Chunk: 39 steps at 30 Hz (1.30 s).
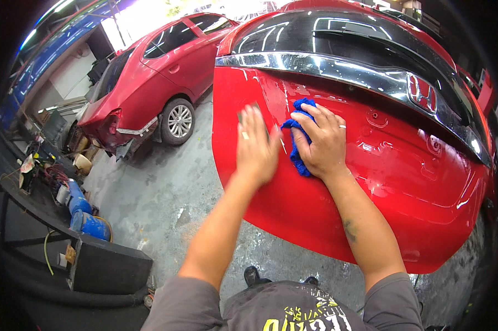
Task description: The person wipes the rear trunk of a red car using a blue microfiber cloth and a small rectangular pad. They repeatedly rub the surface in circular and linear motions, occasionally dipping the cloth into a bucket of water to clean it before resuming the wiping process.
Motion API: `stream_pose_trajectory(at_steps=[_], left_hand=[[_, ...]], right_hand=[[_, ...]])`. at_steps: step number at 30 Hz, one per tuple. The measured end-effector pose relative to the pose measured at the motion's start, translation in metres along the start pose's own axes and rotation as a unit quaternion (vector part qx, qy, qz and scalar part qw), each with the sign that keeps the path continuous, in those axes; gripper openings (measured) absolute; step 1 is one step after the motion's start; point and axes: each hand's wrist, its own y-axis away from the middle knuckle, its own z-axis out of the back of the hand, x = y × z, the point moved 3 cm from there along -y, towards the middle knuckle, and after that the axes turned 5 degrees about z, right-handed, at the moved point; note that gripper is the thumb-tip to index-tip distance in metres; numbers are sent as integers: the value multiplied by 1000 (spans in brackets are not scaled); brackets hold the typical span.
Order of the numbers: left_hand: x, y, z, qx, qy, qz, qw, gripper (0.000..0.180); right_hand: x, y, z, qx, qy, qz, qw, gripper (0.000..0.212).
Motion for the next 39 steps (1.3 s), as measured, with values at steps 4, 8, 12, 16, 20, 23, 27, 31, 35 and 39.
stream_pose_trajectory(at_steps=[4,8,12,16,20,23,27,31,35,39], left_hand=[[-80,166,12,118,82,-68,987,100],[-66,111,20,94,33,-47,994,89],[-54,39,13,32,50,22,998,79],[-123,138,17,78,86,10,993,94],[-85,83,11,79,-27,24,996,94],[-1,-25,16,53,3,74,996,91],[-4,7,2,26,12,-10,1000,90],[-55,100,18,122,47,-36,991,104],[-10,-32,8,56,49,11,997,92],[32,-115,4,33,74,37,996,86]], right_hand=[[4,-1,6,76,-9,-26,997,56],[-7,-7,4,132,-20,45,990,54],[-29,-34,1,41,-32,93,994,40],[-38,-25,9,30,-42,25,998,41],[-40,-24,9,7,-40,28,999,42],[-28,-31,8,3,-73,21,997,41],[-34,-27,6,20,-76,9,997,41],[-43,-31,12,24,-80,-1,997,40],[-34,-34,5,27,-76,7,997,42],[-27,-36,2,38,-85,7,996,41]])
